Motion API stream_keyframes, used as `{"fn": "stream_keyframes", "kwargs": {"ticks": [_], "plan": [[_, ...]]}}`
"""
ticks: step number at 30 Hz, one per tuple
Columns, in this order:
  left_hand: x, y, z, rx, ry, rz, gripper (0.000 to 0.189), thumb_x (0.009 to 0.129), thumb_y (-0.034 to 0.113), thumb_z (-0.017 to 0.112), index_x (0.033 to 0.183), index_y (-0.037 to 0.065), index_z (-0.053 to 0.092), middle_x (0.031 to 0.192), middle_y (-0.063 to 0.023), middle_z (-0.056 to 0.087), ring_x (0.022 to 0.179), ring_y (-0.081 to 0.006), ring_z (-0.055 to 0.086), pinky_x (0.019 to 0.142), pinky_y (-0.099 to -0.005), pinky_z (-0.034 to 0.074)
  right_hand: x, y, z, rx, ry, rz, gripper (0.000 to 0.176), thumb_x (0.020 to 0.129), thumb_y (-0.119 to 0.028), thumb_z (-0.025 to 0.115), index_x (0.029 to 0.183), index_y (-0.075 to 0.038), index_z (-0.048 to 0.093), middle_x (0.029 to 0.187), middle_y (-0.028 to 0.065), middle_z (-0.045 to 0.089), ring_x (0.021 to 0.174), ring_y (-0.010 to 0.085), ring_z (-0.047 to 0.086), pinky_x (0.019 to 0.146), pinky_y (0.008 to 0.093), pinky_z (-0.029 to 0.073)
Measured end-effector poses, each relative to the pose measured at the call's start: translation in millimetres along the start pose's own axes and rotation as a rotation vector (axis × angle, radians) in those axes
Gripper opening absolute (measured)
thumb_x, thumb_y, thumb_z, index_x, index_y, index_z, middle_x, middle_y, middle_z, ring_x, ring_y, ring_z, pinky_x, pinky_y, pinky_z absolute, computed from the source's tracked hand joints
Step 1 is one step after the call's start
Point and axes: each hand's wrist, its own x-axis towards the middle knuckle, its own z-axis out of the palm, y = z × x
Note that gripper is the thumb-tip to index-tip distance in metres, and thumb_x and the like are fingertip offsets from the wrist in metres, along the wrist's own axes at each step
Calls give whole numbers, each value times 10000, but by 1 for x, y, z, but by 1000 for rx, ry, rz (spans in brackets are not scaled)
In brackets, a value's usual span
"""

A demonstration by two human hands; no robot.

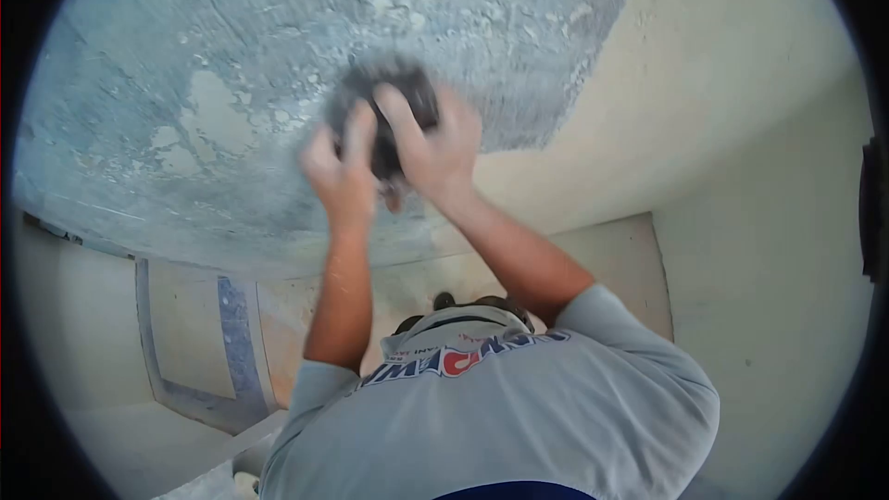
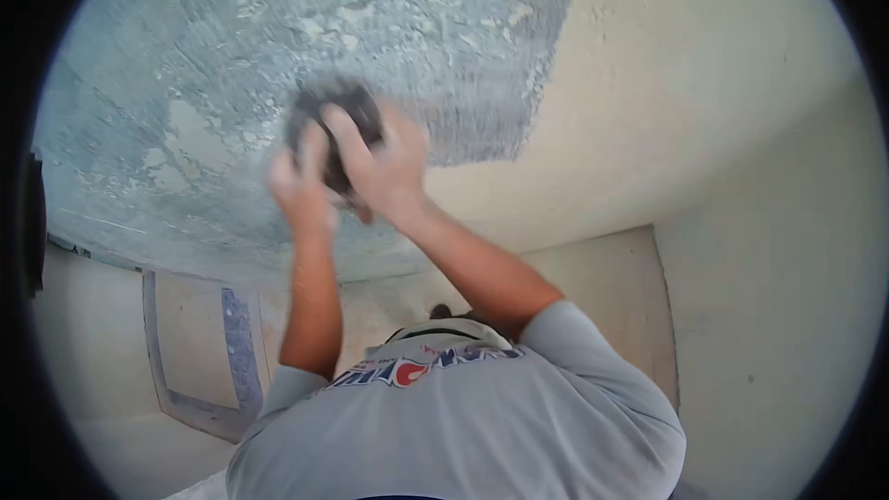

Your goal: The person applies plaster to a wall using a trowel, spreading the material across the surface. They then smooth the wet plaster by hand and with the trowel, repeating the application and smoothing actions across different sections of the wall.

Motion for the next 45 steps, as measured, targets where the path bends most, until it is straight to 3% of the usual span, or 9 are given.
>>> {"fn": "stream_keyframes", "kwargs": {"ticks": [8,15,23,27,32,34,38,41,45], "plan": [[-75,-116,-28,-29,146,-110,244,937,174,665,943,-70,674,872,-42,659,829,-111,535,771,-336,474,-92,111,20,124,-104,147,305,907,-303,688,984,-8,703,789,161,705,691,197,693,631,355,522],[14,11,-16,-277,53,-40,276,948,230,677,923,-45,670,803,-33,641,689,-86,537,594,-269,454,-9,0,29,13,-87,-16,327,878,-335,704,953,-17,704,794,192,678,700,311,678,647,379,519],[-126,-161,-45,298,-272,-310,276,900,197,718,817,-54,641,710,-100,642,695,-95,542,633,-316,474,-142,162,-43,-204,-109,264,311,879,-282,728,961,18,711,770,158,709,709,226,699,675,360,534],[-102,-124,-33,161,-144,283,95,867,63,698,889,-25,670,987,-185,708,971,-256,690,868,-346,520,-166,164,-96,-181,48,446,283,898,-269,730,906,12,695,756,120,699,683,155,644,650,329,510],[-26,-52,17,359,150,746,337,903,86,610,1234,23,619,1524,-305,322,1383,-456,363,1140,-581,249,-163,153,-151,-331,152,470,313,900,-277,738,864,29,685,716,88,682,669,111,594,635,309,497],[-22,-70,51,861,217,607,503,924,208,601,1418,167,517,1582,-282,228,1421,-484,282,1115,-702,169,-165,157,-169,-344,160,498,319,900,-283,737,854,28,686,700,86,677,661,113,592,633,317,495],[-105,-156,84,1064,-631,900,680,897,448,619,1521,392,357,1614,86,283,1372,-308,372,1047,-643,338,-168,162,-199,-381,108,494,324,898,-289,737,857,28,688,683,103,666,651,129,598,630,328,496],[-132,-184,82,976,-812,595,708,877,453,659,1519,369,371,1611,120,277,1424,-196,340,1097,-627,287,-156,158,-215,-506,66,411,347,900,-299,733,856,41,681,675,141,638,633,157,584,632,342,496],[-74,-140,78,899,88,639,577,930,368,629,1480,284,474,1582,-216,297,1443,-332,321,1122,-695,105,-154,163,-258,-407,121,363,355,901,-303,732,861,46,682,690,132,653,646,156,598,641,343,500]]}}
